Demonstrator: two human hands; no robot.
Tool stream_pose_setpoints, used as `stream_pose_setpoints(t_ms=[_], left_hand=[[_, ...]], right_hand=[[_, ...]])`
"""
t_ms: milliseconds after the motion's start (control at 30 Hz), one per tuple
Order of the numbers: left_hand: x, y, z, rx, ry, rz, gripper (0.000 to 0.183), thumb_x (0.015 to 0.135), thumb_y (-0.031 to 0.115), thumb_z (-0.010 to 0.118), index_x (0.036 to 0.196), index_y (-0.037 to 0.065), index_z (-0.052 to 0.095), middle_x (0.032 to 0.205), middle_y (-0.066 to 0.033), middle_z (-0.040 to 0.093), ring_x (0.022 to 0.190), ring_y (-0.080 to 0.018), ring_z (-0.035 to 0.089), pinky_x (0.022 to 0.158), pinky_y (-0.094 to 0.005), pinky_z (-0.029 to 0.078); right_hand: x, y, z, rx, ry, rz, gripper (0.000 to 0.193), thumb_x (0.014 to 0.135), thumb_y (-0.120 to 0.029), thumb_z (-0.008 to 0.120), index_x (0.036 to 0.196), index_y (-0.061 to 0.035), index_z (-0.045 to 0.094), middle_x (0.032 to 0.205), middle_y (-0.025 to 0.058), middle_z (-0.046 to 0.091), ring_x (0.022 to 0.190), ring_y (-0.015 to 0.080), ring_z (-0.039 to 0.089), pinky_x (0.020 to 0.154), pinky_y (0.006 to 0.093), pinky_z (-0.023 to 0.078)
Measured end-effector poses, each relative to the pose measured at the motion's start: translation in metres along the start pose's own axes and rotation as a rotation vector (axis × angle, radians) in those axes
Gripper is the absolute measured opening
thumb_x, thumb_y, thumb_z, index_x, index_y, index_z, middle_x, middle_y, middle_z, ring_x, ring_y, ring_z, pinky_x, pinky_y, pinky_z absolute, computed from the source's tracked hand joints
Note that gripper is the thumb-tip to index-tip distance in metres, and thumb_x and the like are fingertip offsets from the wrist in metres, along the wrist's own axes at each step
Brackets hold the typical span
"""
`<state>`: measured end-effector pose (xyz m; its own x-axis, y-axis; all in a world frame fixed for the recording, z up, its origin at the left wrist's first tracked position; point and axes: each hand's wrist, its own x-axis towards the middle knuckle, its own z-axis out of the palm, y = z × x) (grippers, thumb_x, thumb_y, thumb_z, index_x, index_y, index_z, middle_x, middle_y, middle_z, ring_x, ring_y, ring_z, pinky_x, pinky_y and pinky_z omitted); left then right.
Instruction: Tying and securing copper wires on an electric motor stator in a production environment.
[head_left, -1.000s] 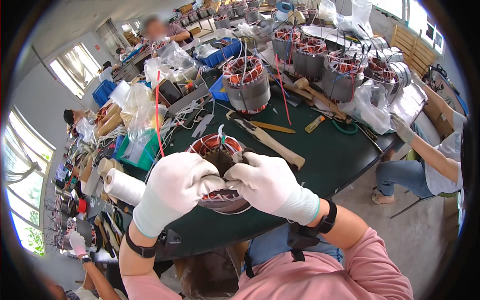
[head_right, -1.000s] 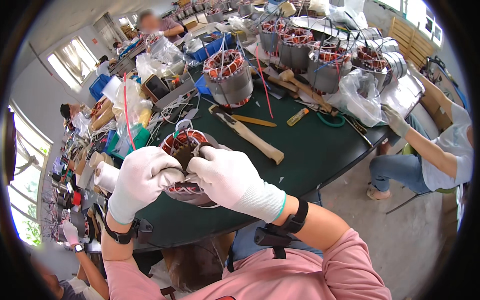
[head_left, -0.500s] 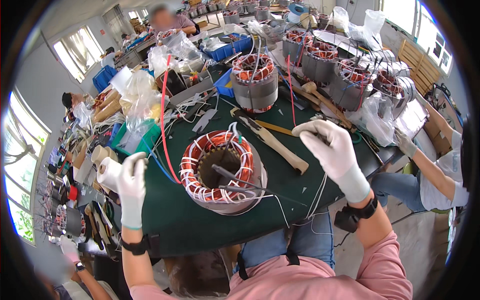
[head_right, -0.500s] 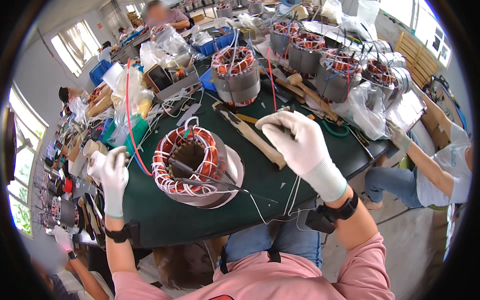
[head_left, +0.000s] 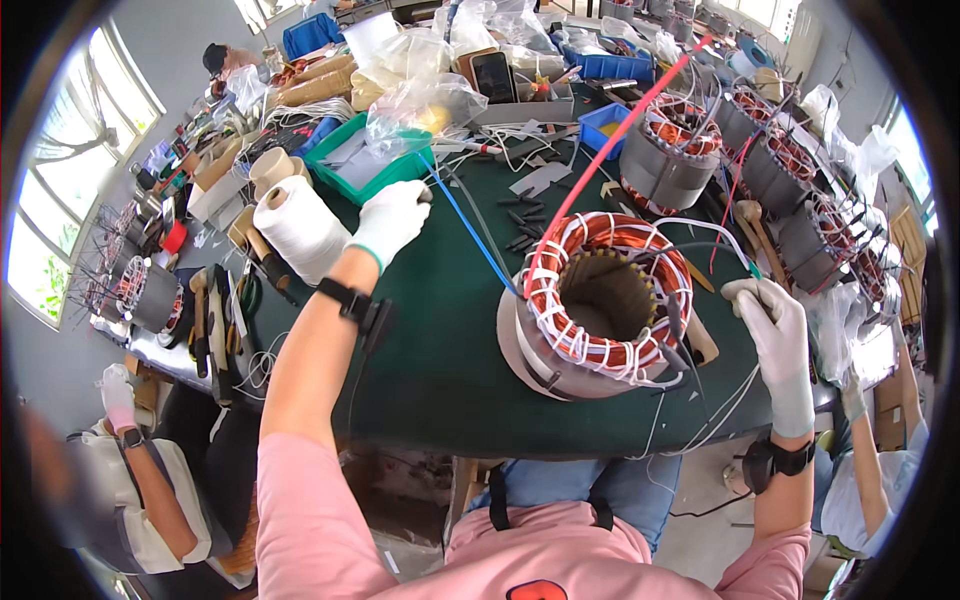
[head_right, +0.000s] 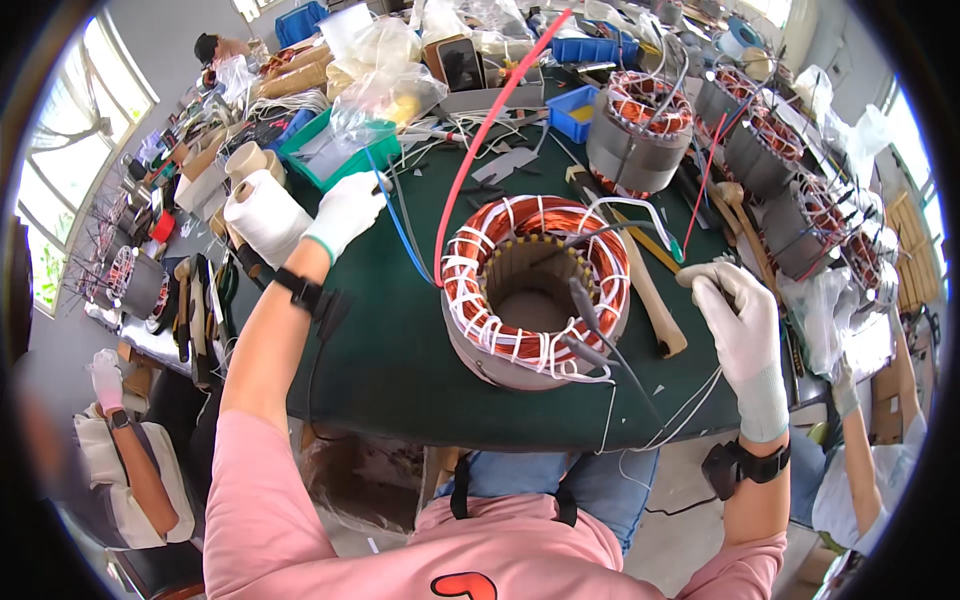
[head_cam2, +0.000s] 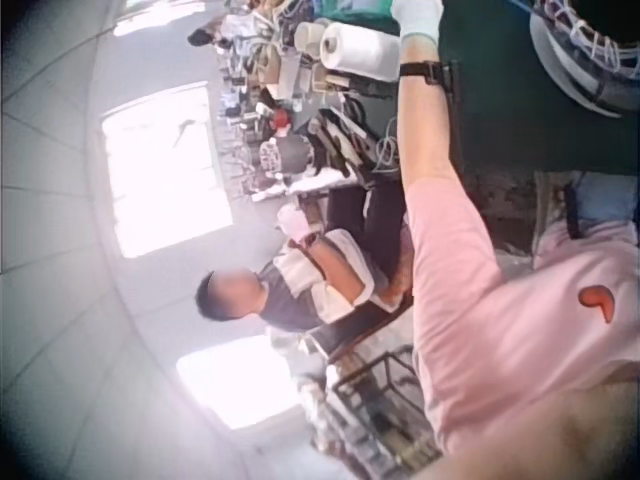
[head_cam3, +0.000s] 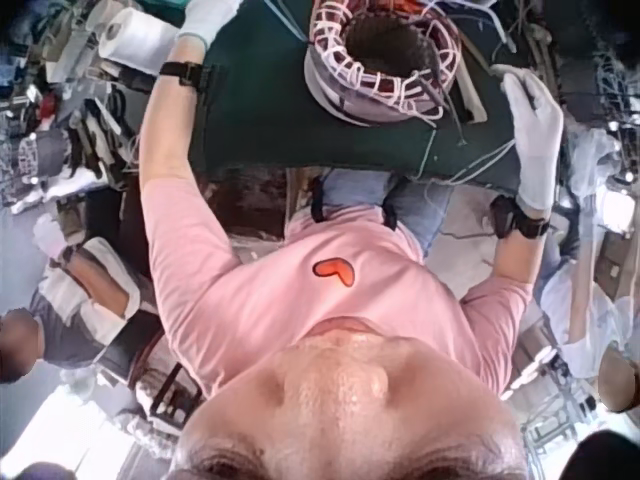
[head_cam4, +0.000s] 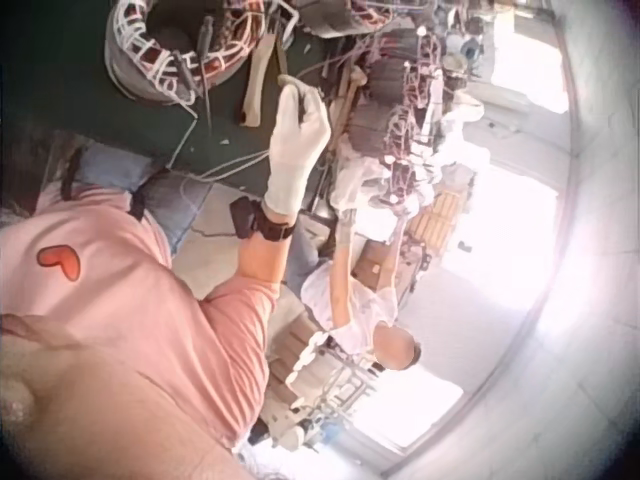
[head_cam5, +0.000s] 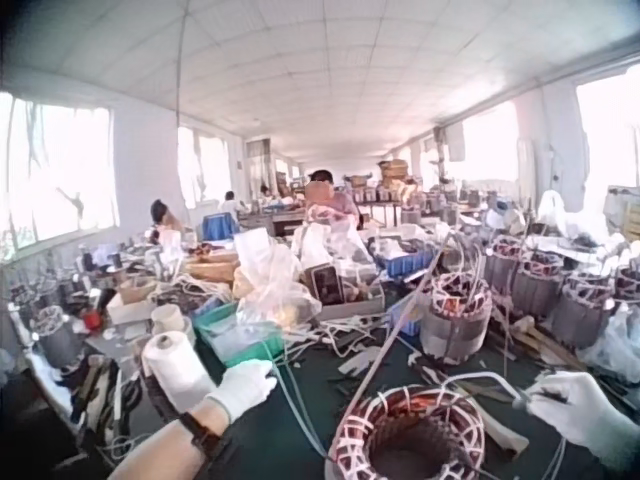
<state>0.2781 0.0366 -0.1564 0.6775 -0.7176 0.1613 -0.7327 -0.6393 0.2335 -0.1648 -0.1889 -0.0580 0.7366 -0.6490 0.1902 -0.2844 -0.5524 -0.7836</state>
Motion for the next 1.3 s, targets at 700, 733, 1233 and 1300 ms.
stream_pose_setpoints(t_ms=[700, 733, 1233, 1300], left_hand=[[-0.033, 0.050, -0.014, -0.105, 0.379, 0.209, 0.028, 0.089, 0.012, 0.067, 0.116, 0.005, 0.064, 0.105, -0.0185, 0.067, 0.097, -0.0375, 0.065, 0.087, -0.0435, 0.052], [-0.054, 0.049, -0.030, -0.064, 0.312, 0.316, 0.026, 0.090, 0.008, 0.064, 0.114, -0.001, 0.063, 0.107, -0.0180, 0.066, 0.099, -0.0368, 0.063, 0.090, -0.0396, 0.051], [-0.211, 0.157, -0.114, -0.227, 0.602, 0.566, 0.028, 0.079, -0.009, 0.062, 0.104, 0.000, 0.067, 0.099, -0.0129, 0.065, 0.093, -0.0283, 0.063, 0.086, -0.0386, 0.050], [-0.198, 0.180, -0.105, -0.207, 0.548, 0.738, 0.020, 0.084, -0.001, 0.062, 0.103, 0.002, 0.064, 0.107, -0.0142, 0.068, 0.097, -0.0326, 0.064, 0.089, -0.0437, 0.050]], right_hand=[[0.047, -0.037, 0.013, 0.059, -0.082, -0.477, 0.050, 0.084, -0.016, 0.075, 0.134, -0.0199, 0.065, 0.097, -0.0005, 0.063, 0.080, 0.0099, 0.056, 0.072, 0.0248, 0.048], [0.048, -0.038, 0.022, 0.147, -0.130, -0.464, 0.047, 0.085, -0.020, 0.075, 0.131, -0.0188, 0.067, 0.093, 0.0010, 0.065, 0.085, 0.0106, 0.058, 0.076, 0.0261, 0.049], [0.028, -0.041, 0.060, 0.089, 0.185, -0.512, 0.040, 0.084, -0.031, 0.075, 0.115, -0.0079, 0.065, 0.089, 0.0097, 0.062, 0.082, 0.0263, 0.064, 0.073, 0.0363, 0.052], [0.037, -0.036, 0.066, -0.062, 0.266, -0.631, 0.023, 0.093, -0.016, 0.065, 0.114, -0.0066, 0.067, 0.098, 0.0090, 0.070, 0.086, 0.0219, 0.067, 0.077, 0.0331, 0.052]])
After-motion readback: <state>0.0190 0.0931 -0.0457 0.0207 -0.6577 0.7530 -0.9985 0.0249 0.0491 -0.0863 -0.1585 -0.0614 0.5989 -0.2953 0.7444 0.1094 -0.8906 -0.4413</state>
